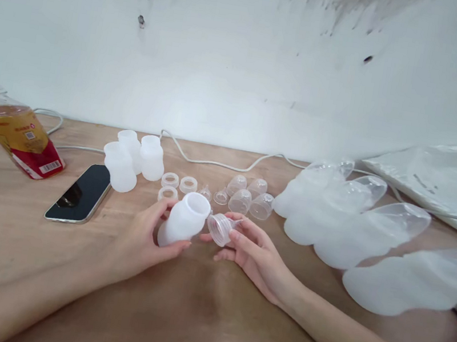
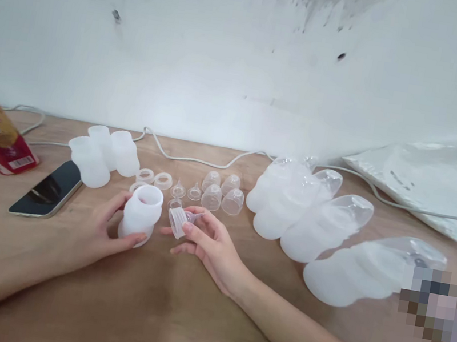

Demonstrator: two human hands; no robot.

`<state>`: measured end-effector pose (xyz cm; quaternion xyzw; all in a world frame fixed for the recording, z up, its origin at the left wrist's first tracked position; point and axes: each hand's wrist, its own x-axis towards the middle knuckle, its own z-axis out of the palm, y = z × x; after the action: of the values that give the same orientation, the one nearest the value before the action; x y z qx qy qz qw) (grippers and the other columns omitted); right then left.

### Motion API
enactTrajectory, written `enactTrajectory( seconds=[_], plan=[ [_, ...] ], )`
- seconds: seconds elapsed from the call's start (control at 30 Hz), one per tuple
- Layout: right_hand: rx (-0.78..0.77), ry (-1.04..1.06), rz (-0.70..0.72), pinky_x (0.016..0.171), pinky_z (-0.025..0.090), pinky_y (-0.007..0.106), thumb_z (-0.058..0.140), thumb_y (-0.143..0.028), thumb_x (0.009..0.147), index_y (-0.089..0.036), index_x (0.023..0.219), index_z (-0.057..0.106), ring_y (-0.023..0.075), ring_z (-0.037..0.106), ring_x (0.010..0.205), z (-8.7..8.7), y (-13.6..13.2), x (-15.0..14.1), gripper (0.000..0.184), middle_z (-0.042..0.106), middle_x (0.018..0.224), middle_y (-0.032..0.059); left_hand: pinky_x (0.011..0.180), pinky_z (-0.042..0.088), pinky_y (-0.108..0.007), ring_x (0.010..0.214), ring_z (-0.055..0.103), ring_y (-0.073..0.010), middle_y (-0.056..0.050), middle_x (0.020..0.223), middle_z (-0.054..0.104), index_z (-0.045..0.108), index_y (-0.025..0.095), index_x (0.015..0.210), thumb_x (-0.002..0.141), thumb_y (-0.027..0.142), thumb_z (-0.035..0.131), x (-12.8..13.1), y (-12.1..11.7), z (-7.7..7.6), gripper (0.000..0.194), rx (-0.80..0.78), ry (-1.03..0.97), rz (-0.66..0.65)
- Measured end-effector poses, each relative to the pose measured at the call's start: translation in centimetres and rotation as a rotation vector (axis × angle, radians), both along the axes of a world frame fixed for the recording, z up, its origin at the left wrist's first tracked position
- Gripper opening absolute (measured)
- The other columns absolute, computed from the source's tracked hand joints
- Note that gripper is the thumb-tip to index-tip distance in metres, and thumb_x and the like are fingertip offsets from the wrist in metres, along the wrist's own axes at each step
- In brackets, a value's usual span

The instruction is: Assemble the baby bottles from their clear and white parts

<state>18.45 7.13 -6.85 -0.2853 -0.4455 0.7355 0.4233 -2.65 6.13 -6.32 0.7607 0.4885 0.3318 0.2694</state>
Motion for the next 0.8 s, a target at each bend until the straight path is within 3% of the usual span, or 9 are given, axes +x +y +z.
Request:
enactTrajectory(
  seconds=[0.17, 0.27, 0.47, 0.7, 0.8],
  plan=[
    [-0.086, 0.051, -0.006, 0.065, 0.051, 0.026, 0.056, -0.024, 0.080, -0.018, 0.091, 0.051, 0.0205, 0.060, 0.094, 0.1, 0.4, 0.0, 0.014, 0.058, 0.102, 0.0058, 0.073, 0.047, -0.030, 0.088, 0.054, -0.0186, -0.002, 0.096, 0.054, 0.042, 0.022, 0.105, 0.074, 0.033, 0.059, -0.5, 0.9, -1.2, 0.037, -0.197, -0.305, -0.116],
    [-0.088, 0.059, -0.006, 0.066, 0.051, 0.026, 0.056, -0.025, 0.080, -0.018, 0.092, 0.052, 0.0210, 0.059, 0.095, 0.0, 0.4, 0.1, 0.014, 0.059, 0.104, 0.0066, 0.073, 0.047, -0.030, 0.089, 0.054, -0.0186, -0.001, 0.097, 0.054, 0.042, 0.022, 0.106, 0.073, 0.032, 0.061, -0.5, 1.0, -1.4, 0.040, -0.212, -0.338, -0.124],
    [-0.089, 0.051, -0.011, 0.065, 0.051, 0.026, 0.057, -0.025, 0.079, -0.017, 0.091, 0.052, 0.0209, 0.060, 0.094, 0.1, 0.3, 0.1, 0.015, 0.060, 0.103, 0.0068, 0.074, 0.047, -0.030, 0.091, 0.054, -0.0192, -0.001, 0.099, 0.055, 0.042, 0.023, 0.107, 0.074, 0.034, 0.060, -0.3, 0.6, -1.0, 0.039, -0.168, -0.276, -0.118],
    [0.009, 0.061, -0.043, 0.087, 0.044, 0.036, 0.062, -0.018, 0.073, -0.021, 0.094, 0.050, 0.0163, 0.059, 0.093, 0.5, 0.4, 0.2, 0.024, 0.062, 0.097, 0.0035, 0.073, 0.044, -0.028, 0.087, 0.055, -0.0189, -0.002, 0.095, 0.058, 0.047, 0.020, 0.102, 0.076, 0.035, 0.055, -0.5, 0.0, 2.0, 0.032, -0.003, 0.075, -0.050],
    [0.095, 0.017, -0.062, 0.088, 0.042, 0.036, 0.063, -0.018, 0.072, -0.022, 0.094, 0.048, 0.0134, 0.059, 0.085, 0.4, 0.3, 0.2, 0.027, 0.060, 0.090, 0.0007, 0.072, 0.043, -0.026, 0.083, 0.055, -0.0174, -0.001, 0.094, 0.058, 0.050, 0.019, 0.100, 0.075, 0.033, 0.056, -0.6, -0.1, 2.8, 0.030, 0.042, 0.181, -0.059]
  ],
)
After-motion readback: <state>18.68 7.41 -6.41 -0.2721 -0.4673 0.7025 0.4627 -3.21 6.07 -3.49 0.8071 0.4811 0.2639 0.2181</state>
